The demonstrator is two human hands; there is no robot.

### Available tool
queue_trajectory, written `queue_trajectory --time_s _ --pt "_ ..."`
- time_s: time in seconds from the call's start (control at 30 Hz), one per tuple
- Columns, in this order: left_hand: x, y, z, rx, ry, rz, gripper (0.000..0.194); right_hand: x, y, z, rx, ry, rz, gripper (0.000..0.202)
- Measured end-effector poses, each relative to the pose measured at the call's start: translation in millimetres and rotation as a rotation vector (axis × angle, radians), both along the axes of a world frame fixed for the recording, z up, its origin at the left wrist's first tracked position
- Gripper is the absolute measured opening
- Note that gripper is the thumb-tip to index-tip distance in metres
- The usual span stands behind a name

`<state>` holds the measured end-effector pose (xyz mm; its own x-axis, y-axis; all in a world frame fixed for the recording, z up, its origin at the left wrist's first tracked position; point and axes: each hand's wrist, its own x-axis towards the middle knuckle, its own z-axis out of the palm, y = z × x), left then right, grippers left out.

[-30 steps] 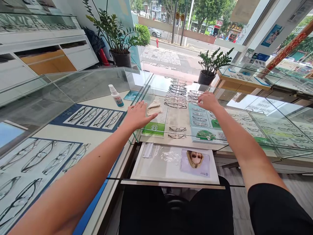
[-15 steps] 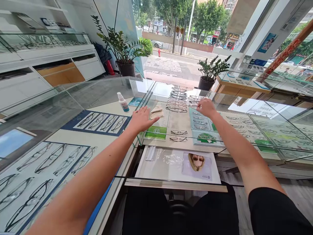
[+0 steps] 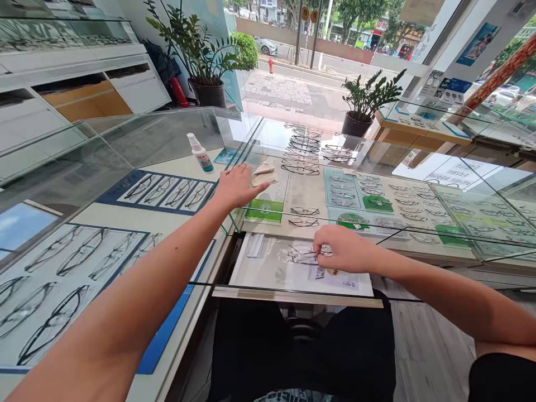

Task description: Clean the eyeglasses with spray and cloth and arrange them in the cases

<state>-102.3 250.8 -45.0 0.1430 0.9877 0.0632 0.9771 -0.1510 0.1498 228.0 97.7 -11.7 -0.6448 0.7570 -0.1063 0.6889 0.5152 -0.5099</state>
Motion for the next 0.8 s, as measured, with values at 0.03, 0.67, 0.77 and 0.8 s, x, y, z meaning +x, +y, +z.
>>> queue_trajectory --time_s 0.03,0.67,0.77,0.8 --pt "0 0 0.3 -0.006 0.003 0.001 0.101 -3 -3 -15.9 -0.014 -0.009 0.008 0.009" --pt "3 -14 2.8 -0.060 -0.005 0.037 0.099 10 236 -153.9 0.304 -0.214 -0.275 0.021" --pt "3 -16 3.0 -0.067 -0.020 0.044 0.098 9 264 -163.3 0.312 -0.240 -0.295 0.021" --pt "3 -17 3.3 -0.068 -0.017 0.045 0.098 8 271 -165.8 0.327 -0.253 -0.314 0.023"
